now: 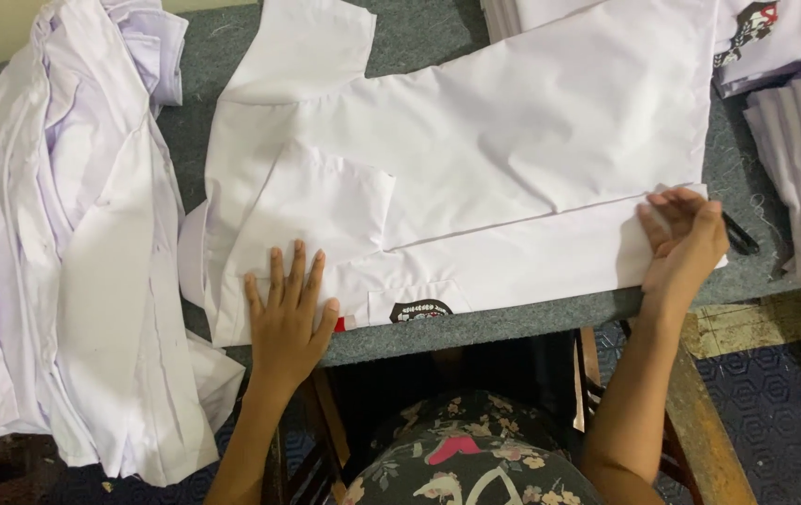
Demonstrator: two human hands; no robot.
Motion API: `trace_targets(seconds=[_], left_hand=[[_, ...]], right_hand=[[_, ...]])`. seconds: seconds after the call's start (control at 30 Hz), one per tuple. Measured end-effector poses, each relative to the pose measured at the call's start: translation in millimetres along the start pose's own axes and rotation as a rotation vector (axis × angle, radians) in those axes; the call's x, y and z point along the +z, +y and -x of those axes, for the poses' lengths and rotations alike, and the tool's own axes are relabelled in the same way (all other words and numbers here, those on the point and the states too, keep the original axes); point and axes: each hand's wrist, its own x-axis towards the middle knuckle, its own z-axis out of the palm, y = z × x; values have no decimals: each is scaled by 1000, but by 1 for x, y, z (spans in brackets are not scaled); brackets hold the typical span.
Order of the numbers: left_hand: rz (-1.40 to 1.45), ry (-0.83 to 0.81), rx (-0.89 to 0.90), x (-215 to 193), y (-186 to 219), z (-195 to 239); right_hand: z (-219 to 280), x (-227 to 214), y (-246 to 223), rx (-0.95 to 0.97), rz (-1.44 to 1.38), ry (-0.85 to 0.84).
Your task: The person folds a white shirt on a table, smoothing the fabric and aligning the edges. They fold the sleeves and body of the shirt, then use a small tool to mark a line on the fabric before completing the fold.
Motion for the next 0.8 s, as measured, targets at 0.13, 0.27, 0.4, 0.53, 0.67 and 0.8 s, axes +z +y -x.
trace_targets(seconds=[0.13, 0.27, 0.4, 0.53, 0.67, 0.8], left_hand=[[-14, 21, 8, 3, -1, 0], [-7, 26, 22, 2, -3, 1], [345, 54, -32, -2, 3, 0], [753, 44, 42, -12, 38, -15], [1632, -79, -8, -9, 99, -36], [2391, -205, -473, 36, 135, -67]], right_hand=[[-6, 3, -4, 28, -53, 81], [0, 12, 15, -152, 202, 139], [70, 83, -26, 176, -37, -56], [94, 112, 9, 691, -666, -421], [108, 139, 37, 1160, -1331, -567], [109, 144, 35, 1165, -1317, -485]])
